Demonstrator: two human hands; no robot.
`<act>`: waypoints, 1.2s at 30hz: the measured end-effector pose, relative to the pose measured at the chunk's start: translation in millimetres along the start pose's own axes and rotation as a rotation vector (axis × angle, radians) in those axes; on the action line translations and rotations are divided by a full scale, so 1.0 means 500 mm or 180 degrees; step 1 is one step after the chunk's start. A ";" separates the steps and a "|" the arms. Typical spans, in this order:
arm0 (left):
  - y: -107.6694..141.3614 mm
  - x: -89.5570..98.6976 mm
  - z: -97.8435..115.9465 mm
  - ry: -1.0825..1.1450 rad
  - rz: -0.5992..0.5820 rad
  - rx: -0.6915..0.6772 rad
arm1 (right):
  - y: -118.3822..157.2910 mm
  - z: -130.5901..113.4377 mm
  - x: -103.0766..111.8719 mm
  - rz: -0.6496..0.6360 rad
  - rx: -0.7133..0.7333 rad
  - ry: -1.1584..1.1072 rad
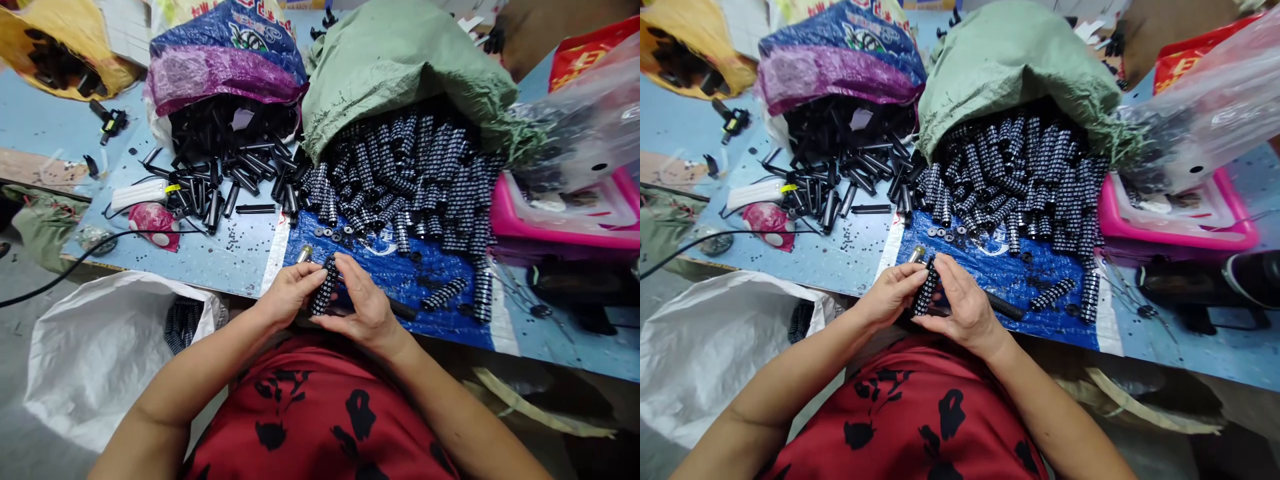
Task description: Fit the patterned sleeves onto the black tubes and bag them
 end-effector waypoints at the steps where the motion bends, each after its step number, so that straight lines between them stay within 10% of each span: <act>1: -0.001 0.006 0.001 -0.0011 -0.0001 -0.0004 | 0.003 0.008 -0.001 0.0013 -0.0117 0.0000; 9: 0.014 0.119 0.133 -0.2959 0.0872 -0.2221 | 0.054 0.080 -0.007 -0.0529 -0.0862 0.1274; 14: -0.024 0.140 0.134 -0.4126 0.0529 -0.1511 | 0.025 0.042 0.033 0.0185 -0.0521 0.0826; 19: -0.058 0.142 0.129 -0.3913 0.0250 -0.0863 | 0.002 0.029 -0.011 -0.0597 -0.0361 0.1130; 25: -0.085 0.131 0.150 -0.4189 0.0063 -0.0842 | -0.018 -0.033 0.020 0.0020 0.0127 0.0384; 31: -0.104 0.109 0.141 -0.4406 0.0121 -0.0803 | 0.018 -0.051 -0.064 -0.0901 0.0346 0.0515; 36: -0.015 0.150 0.211 -0.4659 0.0279 -0.1020 | 0.022 -0.007 -0.012 -0.0360 -0.0067 0.0195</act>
Point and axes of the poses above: each hand's wrist, its own y-axis away from the middle knuckle, its own x-axis out of the back of the hand, z = x × y, the point moved 8 cm from there along -y, towards the middle knuckle, and after that the axes turned 3 degrees about z, right-handed, at the moved point
